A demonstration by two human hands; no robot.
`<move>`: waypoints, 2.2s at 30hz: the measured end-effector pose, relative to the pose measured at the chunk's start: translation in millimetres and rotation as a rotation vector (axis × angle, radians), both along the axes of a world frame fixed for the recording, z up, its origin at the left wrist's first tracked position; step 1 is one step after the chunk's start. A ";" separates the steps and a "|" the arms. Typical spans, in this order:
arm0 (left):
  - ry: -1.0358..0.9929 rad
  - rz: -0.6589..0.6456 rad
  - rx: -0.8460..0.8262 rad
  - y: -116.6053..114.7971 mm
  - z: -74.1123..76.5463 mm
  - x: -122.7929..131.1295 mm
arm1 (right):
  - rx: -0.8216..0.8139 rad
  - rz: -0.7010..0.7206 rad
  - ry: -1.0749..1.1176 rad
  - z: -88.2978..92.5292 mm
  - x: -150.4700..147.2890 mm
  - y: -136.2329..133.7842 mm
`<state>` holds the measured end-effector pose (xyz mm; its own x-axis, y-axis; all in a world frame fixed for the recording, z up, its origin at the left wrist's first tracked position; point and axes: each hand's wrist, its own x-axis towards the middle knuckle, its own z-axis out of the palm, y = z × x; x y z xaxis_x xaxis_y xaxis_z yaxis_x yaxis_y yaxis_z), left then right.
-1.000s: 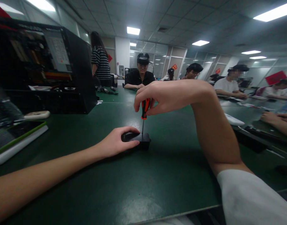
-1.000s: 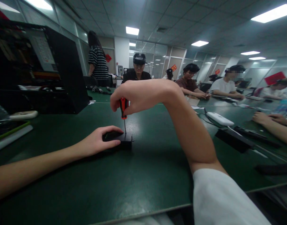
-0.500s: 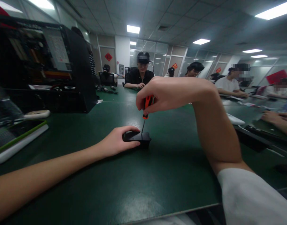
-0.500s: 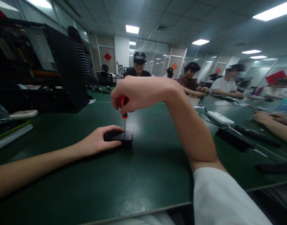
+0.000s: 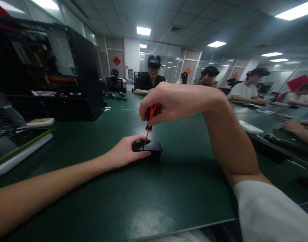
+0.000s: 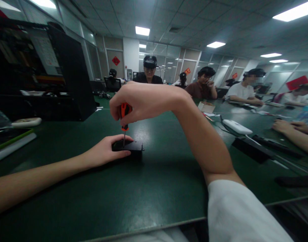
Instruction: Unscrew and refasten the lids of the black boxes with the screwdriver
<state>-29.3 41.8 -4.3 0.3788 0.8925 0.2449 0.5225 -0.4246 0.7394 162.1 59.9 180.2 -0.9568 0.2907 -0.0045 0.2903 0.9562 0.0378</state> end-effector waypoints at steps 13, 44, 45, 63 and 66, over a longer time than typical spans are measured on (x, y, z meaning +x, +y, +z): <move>0.016 -0.014 0.037 0.0 -0.4 -1.2 | 0.006 0.069 -0.027 0.2 -0.2 0.6; 0.037 0.026 0.059 2.1 -2.5 -1.5 | 0.008 0.189 -0.028 -3.5 -2.4 -10.4; 0.035 0.024 0.062 2.0 -2.3 -1.4 | 0.010 0.150 -0.024 -3.7 -1.6 -11.1; -0.009 -0.026 0.164 -5.0 2.3 -0.4 | 0.065 0.042 -0.029 -5.0 2.4 -17.7; 0.016 -0.037 0.238 -6.6 2.7 0.1 | 0.122 0.036 -0.066 -5.0 4.9 -14.4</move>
<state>-29.2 35.2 -1.7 0.4156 0.7960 0.4399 0.5145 -0.6047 0.6080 167.0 45.5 175.2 -0.9655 0.2580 -0.0342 0.2486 0.9531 0.1727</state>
